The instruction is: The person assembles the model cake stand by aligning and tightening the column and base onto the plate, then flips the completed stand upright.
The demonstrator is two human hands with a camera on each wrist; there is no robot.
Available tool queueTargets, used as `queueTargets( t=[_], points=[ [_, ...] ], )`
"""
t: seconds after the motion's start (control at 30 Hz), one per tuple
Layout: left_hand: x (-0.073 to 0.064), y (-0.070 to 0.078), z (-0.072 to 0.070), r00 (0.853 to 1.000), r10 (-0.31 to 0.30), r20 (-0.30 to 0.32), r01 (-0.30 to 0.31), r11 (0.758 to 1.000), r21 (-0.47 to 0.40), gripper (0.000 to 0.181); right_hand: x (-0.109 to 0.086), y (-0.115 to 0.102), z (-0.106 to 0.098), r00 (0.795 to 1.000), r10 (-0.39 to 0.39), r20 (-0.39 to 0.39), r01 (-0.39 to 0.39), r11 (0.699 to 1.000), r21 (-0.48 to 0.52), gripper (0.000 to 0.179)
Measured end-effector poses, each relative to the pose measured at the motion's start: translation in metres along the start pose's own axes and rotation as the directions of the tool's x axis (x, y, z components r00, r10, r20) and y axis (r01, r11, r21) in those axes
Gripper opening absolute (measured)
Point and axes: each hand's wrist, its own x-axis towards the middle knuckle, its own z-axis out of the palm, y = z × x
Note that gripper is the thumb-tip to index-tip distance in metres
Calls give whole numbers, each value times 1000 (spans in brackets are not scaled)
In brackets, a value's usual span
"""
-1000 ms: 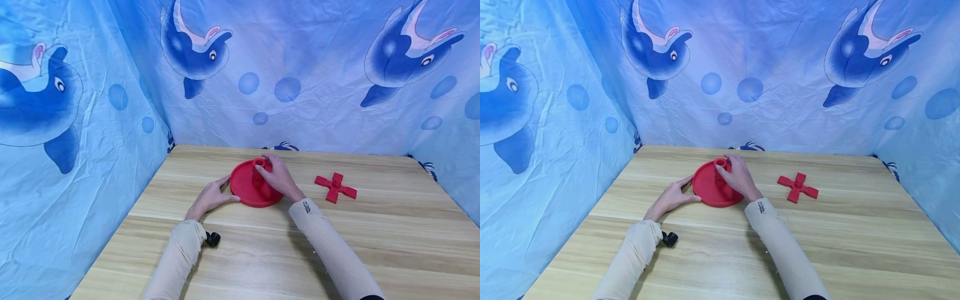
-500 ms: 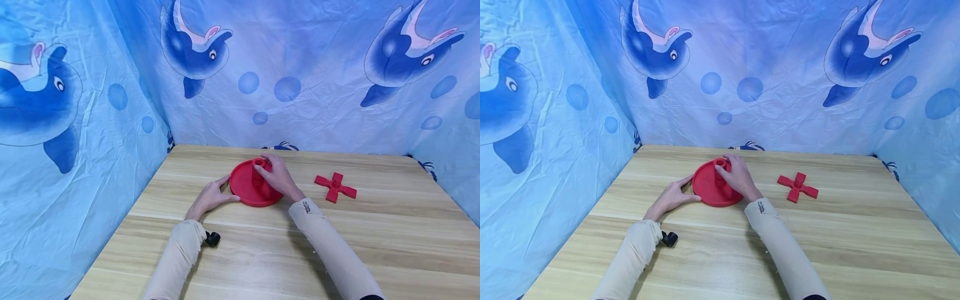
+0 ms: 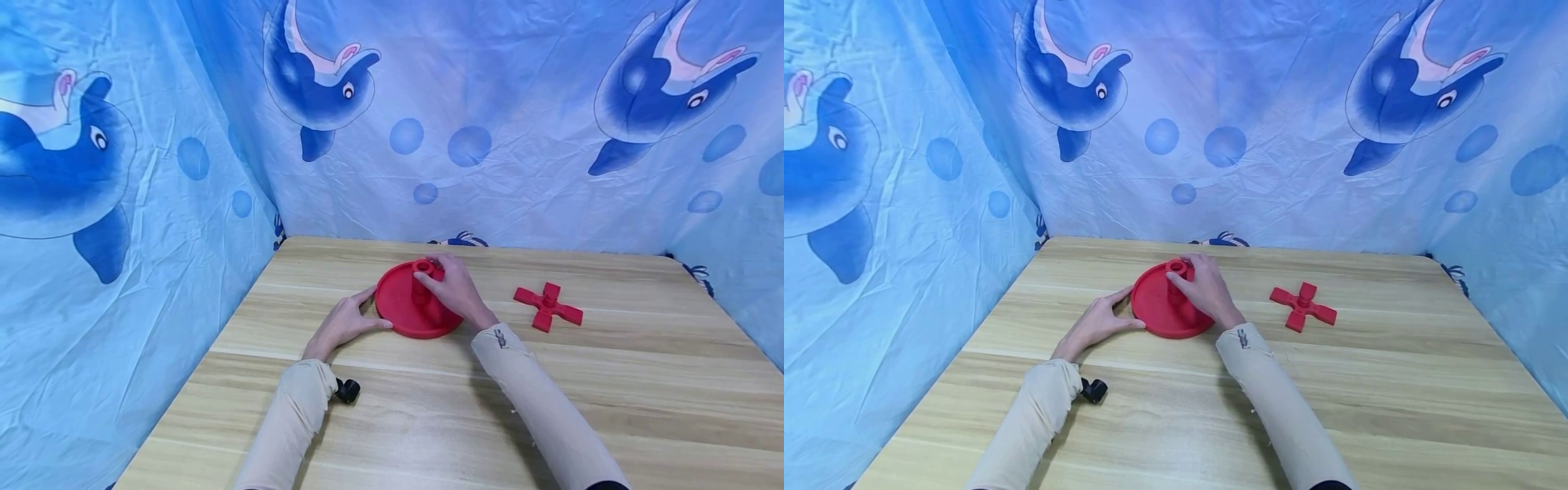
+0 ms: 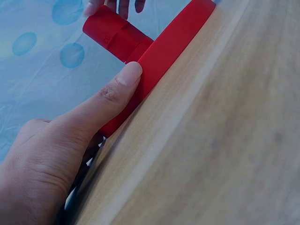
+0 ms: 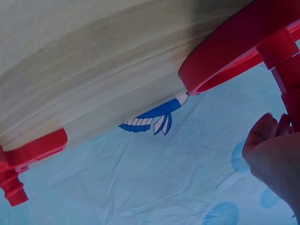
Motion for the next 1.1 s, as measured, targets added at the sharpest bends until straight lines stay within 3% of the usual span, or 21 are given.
queueTargets(
  t=[0.13,0.4,0.67,0.97,1.1],
  points=[
    [0,0,0,1000,-1,4,1,1000,-4,106,0,0,-2,1000,10,13,-10,1000,-15,58],
    [0,0,0,1000,6,5,-6,1000,-5,105,0,1,-4,998,-59,34,60,998,-28,52],
    [0,0,0,1000,4,7,-4,1000,-7,104,1,1,0,1000,-9,16,10,999,-37,54],
    [1,-1,0,1000,4,4,-4,1000,-6,105,1,3,1,997,-81,13,81,996,-23,50],
    [1,-1,0,1000,0,5,0,1000,-3,106,1,3,2,998,-62,9,62,998,-24,50]
  ],
)
